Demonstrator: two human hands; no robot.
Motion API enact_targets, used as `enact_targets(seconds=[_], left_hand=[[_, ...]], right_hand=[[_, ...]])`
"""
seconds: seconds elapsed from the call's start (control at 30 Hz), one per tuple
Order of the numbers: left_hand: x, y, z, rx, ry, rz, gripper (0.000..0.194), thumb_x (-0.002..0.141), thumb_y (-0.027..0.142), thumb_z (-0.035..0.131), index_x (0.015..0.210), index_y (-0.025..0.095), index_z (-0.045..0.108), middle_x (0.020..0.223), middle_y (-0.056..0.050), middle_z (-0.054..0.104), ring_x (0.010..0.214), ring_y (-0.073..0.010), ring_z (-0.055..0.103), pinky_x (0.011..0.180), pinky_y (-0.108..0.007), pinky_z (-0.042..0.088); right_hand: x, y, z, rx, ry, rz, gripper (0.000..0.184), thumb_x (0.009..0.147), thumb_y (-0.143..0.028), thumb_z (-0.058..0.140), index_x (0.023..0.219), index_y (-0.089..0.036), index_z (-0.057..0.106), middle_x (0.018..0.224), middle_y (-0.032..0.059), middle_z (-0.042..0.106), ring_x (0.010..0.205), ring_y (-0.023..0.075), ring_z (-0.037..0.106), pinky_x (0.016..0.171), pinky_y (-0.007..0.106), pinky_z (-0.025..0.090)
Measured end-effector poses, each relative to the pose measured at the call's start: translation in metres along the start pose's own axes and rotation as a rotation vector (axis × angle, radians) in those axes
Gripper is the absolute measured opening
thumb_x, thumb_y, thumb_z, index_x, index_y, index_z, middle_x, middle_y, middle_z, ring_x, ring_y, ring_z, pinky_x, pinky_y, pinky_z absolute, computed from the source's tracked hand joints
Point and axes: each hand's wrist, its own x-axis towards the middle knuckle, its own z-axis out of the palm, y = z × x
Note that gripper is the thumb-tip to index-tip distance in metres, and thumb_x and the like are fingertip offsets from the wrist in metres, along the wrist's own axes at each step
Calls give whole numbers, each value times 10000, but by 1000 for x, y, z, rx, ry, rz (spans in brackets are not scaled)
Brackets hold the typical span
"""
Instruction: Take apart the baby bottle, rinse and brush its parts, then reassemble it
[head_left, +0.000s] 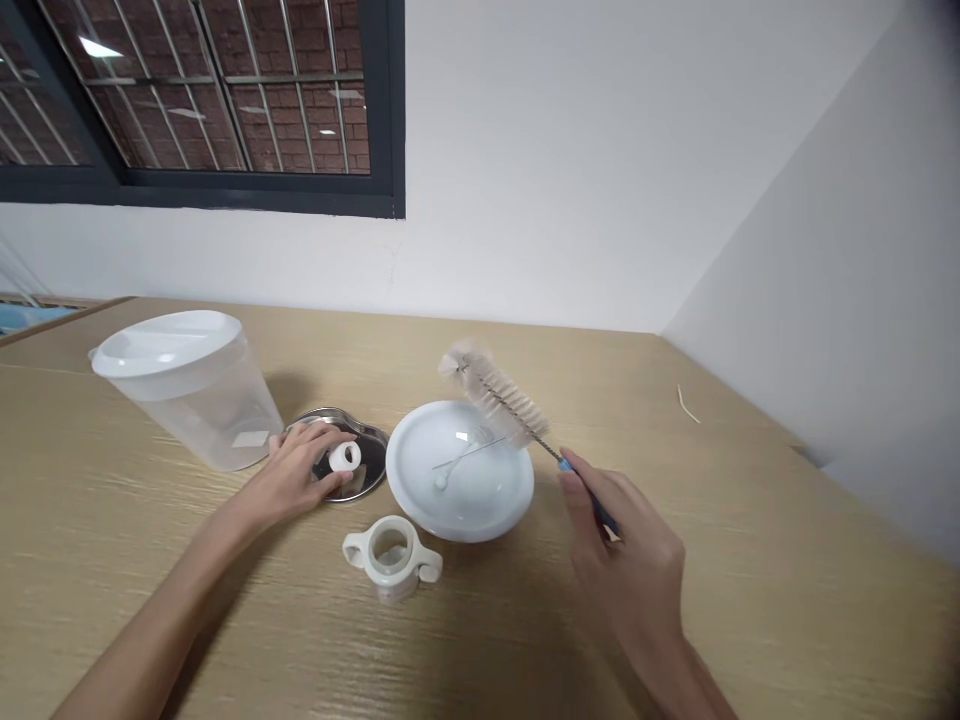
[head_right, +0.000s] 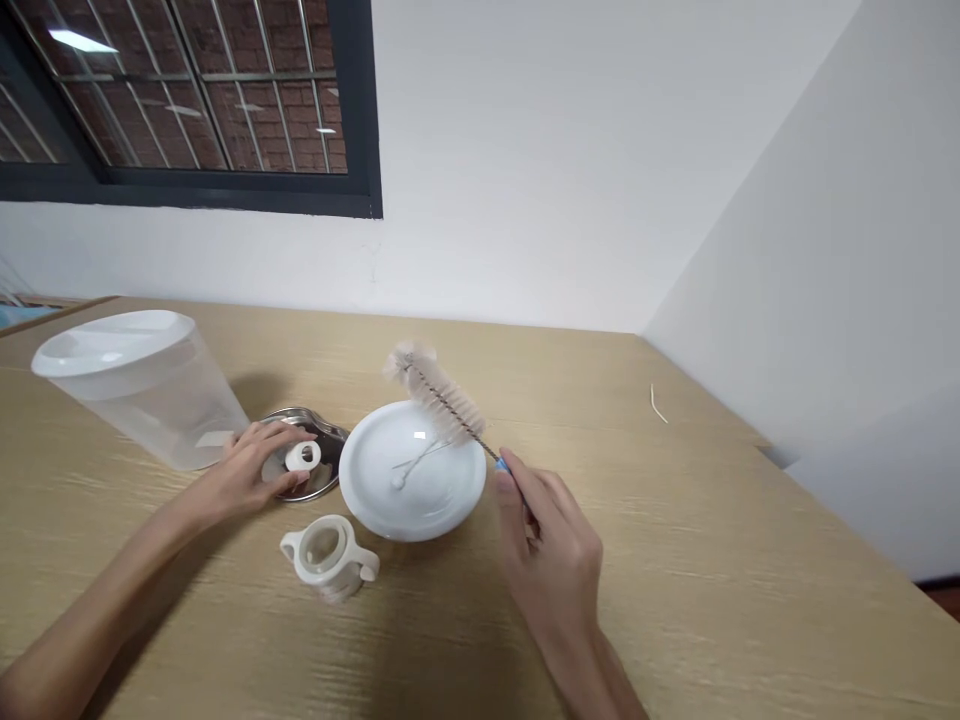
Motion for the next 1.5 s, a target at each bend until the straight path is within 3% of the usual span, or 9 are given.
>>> enact_targets(seconds=[0.13, 0.27, 0.6, 0.73, 0.9, 1.07, 1.27, 1.4, 1.5], left_hand=[[0, -9, 5, -31, 33, 19, 407, 869, 466, 626, 1233, 295, 682, 1283, -97, 691, 1257, -391, 542, 1056, -535, 325], [1, -17, 10, 2, 42, 32, 423, 854, 536, 657, 1198, 293, 699, 1333, -106, 648, 1269, -382, 520, 1067, -530, 311], [4, -19, 12, 126, 35, -34, 450, 822, 552, 668, 1180, 282, 703, 1340, -137, 608, 1212, -434, 503, 945, -542, 346], [6, -11, 3, 61, 147, 36, 379, 942, 556, 514, 1120, 274, 693, 1179, -83, 684, 1117, -376, 560, 859, -436, 345], [5, 1, -6, -8, 339, 77, 373, 971, 495, 441, 777, 230, 618, 826, -52, 704, 813, -265, 606, 779, -375, 378], [5, 8, -8, -97, 423, 117, 410, 954, 475, 477, 634, 239, 578, 649, -20, 641, 688, -227, 591, 728, -340, 417], [27, 43, -24, -207, 271, 159, 535, 1000, 479, 338, 637, 237, 647, 733, -43, 722, 772, -247, 642, 812, -346, 432], [61, 87, -30, -206, -77, 132, 465, 942, 582, 449, 855, 221, 728, 784, -48, 737, 751, -260, 638, 709, -323, 418], [94, 112, -18, -217, -144, 166, 485, 893, 597, 505, 842, 178, 745, 827, -65, 745, 774, -251, 638, 675, -302, 406]], right_hand=[[4, 13, -1, -73, 68, 234, 373, 984, -409, 547, 1209, -153, 696, 1076, 125, 741, 919, 217, 684, 756, 329, 518], [6, 30, 1, -216, -61, 433, 469, 995, -475, 413, 1197, -108, 624, 1066, 169, 684, 951, 266, 635, 794, 394, 493], [0, 26, 8, -469, -451, 532, 221, 1035, -266, 372, 987, -148, 553, 991, 113, 612, 798, 199, 605, 668, 307, 375], [2, 18, 7, -561, -567, 567, 230, 1040, -244, 370, 1029, -127, 567, 1069, 146, 616, 737, 196, 635, 621, 314, 352], [6, 8, 3, -585, -676, 521, 221, 1009, -271, 469, 1038, -117, 625, 1049, 166, 670, 891, 272, 682, 679, 325, 404], [16, -2, -13, -538, -656, 437, 307, 1031, -302, 442, 1021, -96, 668, 1099, 204, 695, 1109, 323, 625, 824, 362, 430], [55, 11, -22, -428, -682, 400, 386, 1069, -300, 362, 911, -152, 681, 957, 109, 729, 906, 201, 676, 781, 327, 465], [96, 33, -1, -351, -792, 429, 377, 1012, -486, 524, 982, -142, 676, 931, 35, 703, 855, 168, 676, 819, 364, 545], [117, 42, 19, -314, -885, 489, 373, 989, -493, 569, 1041, -139, 675, 984, 46, 705, 862, 170, 685, 807, 367, 570]])
